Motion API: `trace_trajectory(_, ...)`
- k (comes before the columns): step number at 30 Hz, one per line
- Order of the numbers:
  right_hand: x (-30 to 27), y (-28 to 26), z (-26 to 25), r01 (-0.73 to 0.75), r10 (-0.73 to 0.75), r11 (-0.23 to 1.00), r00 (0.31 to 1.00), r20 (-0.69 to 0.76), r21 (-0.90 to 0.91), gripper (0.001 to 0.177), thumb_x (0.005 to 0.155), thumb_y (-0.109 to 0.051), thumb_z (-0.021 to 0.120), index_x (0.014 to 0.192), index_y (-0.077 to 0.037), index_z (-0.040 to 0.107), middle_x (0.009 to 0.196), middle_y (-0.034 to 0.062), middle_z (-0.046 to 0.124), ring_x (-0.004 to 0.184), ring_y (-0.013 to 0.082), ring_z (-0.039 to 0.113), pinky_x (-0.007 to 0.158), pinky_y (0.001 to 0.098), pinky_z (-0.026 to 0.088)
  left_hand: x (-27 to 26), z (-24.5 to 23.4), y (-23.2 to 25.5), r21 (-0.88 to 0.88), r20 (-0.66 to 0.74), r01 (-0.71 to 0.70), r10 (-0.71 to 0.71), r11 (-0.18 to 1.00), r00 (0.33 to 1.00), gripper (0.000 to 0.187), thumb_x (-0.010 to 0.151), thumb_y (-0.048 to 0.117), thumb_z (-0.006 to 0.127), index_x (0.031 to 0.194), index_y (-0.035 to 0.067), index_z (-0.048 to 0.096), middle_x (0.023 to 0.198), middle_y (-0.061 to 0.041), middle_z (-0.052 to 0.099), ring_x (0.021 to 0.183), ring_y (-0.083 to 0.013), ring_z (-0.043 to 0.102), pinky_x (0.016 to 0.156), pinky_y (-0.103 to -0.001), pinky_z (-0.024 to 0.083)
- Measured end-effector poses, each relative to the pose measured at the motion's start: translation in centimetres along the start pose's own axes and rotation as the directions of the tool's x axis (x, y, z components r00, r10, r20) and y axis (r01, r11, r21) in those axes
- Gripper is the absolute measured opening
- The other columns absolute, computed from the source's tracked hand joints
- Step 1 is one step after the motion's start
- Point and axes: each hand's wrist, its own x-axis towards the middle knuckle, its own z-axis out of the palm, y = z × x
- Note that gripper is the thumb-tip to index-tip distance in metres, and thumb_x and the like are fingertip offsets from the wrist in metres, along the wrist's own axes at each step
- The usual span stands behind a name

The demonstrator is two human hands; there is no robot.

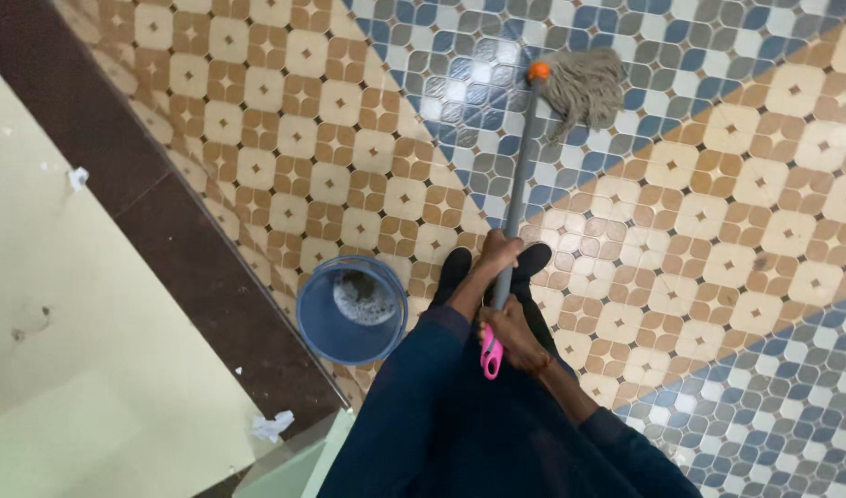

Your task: The person dips a mop into a bucket of water, wrings it out by hand, and then mops the tiled floor.

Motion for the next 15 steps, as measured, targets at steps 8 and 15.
trace_trajectory(8,2.6,1.5,7.0,0.042,0.036,0.892,0.986,0.163,-0.449,0.046,0.082,-0.003,0.062,0.121,0.0,0.038,0.073,0.0096,0.055,0.052,0.018,0.057,0.044,0.0319,0.052,-2.9,-12.1,-4.4,-0.267,-0.382,-0.069,-0.04,0.961,0.923,0.023,0.08,0.017,0.069,0.082,-0.005,0.066,0.066,-0.008,0.066,0.052,-0.0178,0.063,0.047,-0.033,0.05)
trace_trajectory(15,1.4,-1.1,6.5,0.128,0.084,0.822,0.936,0.342,-0.554,0.039,0.084,-0.005,0.064,0.118,0.006,0.046,0.071,0.0073,0.056,0.05,0.0145,0.054,0.043,0.029,0.046,-5.2,-14.2,-3.8,-0.458,-0.523,0.037,-0.302,0.888,0.797,0.042,0.083,0.02,0.064,0.113,-0.007,0.051,0.091,-0.02,0.068,0.055,-0.0257,0.068,0.05,-0.037,0.055)
